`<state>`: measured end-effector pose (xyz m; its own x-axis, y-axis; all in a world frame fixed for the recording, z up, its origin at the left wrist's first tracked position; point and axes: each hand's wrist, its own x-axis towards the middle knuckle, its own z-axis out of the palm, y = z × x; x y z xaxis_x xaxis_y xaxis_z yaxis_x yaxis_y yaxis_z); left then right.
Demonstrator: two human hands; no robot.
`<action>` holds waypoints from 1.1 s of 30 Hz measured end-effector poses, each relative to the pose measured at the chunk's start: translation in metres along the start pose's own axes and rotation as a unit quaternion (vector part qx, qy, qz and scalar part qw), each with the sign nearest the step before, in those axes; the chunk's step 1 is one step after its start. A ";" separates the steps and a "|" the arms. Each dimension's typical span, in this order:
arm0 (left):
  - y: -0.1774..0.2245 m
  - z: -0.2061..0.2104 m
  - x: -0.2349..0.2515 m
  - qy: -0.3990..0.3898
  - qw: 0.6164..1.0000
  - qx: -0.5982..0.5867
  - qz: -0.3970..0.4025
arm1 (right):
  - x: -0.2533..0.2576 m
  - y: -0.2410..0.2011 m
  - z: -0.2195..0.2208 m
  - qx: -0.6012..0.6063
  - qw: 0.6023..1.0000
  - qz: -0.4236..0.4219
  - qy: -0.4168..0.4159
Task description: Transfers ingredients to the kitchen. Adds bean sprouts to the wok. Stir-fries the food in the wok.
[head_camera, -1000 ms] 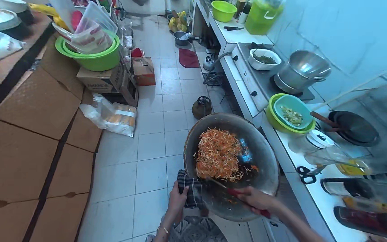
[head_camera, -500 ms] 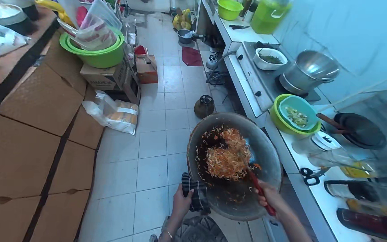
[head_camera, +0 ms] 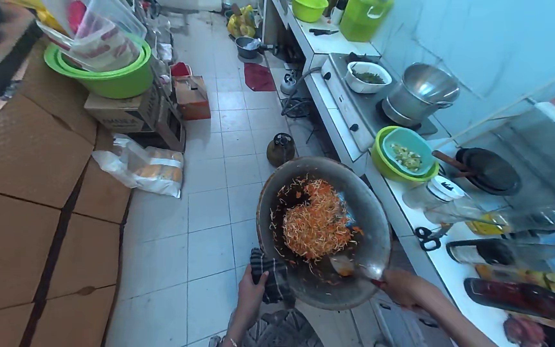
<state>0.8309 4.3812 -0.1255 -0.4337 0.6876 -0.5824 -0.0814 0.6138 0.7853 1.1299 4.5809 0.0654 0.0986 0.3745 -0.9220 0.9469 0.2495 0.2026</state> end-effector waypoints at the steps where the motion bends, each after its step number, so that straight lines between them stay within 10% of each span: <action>1: 0.001 0.000 0.000 0.001 1.000 0.002 0.000 | 0.008 -0.002 -0.008 -0.015 0.999 0.022 0.033; 7: -0.003 -0.003 0.007 -0.012 1.000 0.018 0.009 | 0.094 -0.035 -0.040 0.002 0.972 -0.038 0.232; 12: -0.004 -0.002 0.006 -0.003 1.000 0.017 0.002 | 0.051 0.002 -0.027 -0.117 0.960 -0.096 0.236; 17: -0.002 0.001 0.006 -0.001 1.000 0.017 -0.006 | 0.012 0.064 -0.034 -0.072 0.992 -0.065 0.080; 21: -0.001 0.002 0.004 -0.007 1.000 0.024 -0.006 | 0.027 0.012 -0.026 0.069 0.986 -0.140 -0.050; 27: -0.003 0.001 0.004 -0.008 1.000 0.009 0.005 | 0.127 -0.113 0.014 0.407 0.897 -0.098 0.142; 33: -0.004 -0.001 0.007 -0.006 1.000 -0.009 0.002 | 0.101 -0.081 0.062 0.275 0.891 -0.035 0.359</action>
<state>0.8269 4.3828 -0.1325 -0.4228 0.6953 -0.5812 -0.0958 0.6035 0.7916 1.0817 4.5431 -0.0644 -0.0004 0.8997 -0.4365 0.9695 -0.1066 -0.2208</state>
